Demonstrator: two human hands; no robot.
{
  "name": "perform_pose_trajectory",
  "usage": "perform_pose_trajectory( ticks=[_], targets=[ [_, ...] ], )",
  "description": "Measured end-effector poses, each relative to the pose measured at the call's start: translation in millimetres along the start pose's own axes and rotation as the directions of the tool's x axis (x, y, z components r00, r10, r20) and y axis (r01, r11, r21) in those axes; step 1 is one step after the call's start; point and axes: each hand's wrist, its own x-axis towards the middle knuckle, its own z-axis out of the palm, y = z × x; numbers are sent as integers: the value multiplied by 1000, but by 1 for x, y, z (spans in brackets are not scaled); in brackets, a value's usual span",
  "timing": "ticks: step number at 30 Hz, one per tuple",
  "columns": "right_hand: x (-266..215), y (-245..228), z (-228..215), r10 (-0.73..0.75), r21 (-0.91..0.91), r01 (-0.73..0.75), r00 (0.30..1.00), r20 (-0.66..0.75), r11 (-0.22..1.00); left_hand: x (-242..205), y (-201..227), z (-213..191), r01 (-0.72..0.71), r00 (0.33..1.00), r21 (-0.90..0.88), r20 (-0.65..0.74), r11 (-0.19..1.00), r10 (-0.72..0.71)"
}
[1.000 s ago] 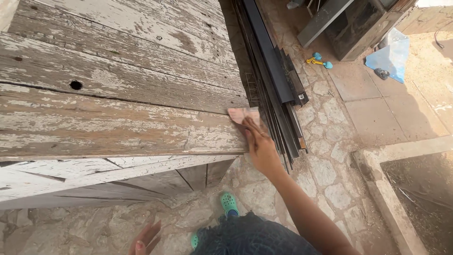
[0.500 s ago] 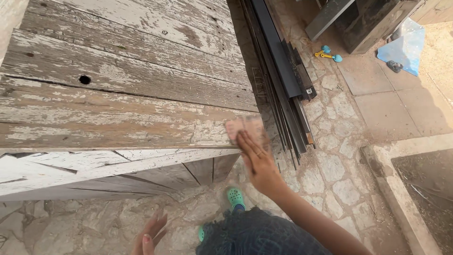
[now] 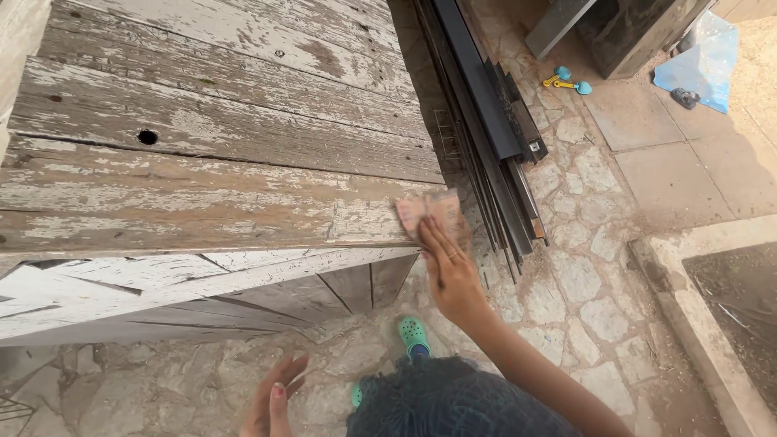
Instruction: Sanding the surface of a wooden structure to remove old paint or finish using sandpaper.
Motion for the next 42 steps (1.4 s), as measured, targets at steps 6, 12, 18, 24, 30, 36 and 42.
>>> perform_pose_trajectory(
  ticks=[6,12,18,24,30,36,42],
  targets=[
    [25,-82,7,-332,19,333,943,-13,943,2,-10,-11,-32,999,2,-14,999,32],
    [9,-45,-17,-129,-24,131,989,68,991,-8,-6,-20,-62,990,49,130,997,55],
    [11,-41,7,-66,-36,62,990,-128,997,-29,-25,-26,89,996,-26,-26,996,-90],
    [44,-93,7,-323,-128,318,946,-18,939,-26,-16,-12,-137,988,45,79,990,133],
    [9,-26,-12,-302,78,334,913,-275,939,-37,-47,-8,79,997,-111,13,991,-78],
    [75,-103,20,-450,-29,455,864,-228,890,-31,-37,-14,41,993,2,107,999,-41],
    [28,-55,-13,-241,-63,246,968,69,967,-22,-29,-19,79,994,-97,85,992,-71]
  ],
)
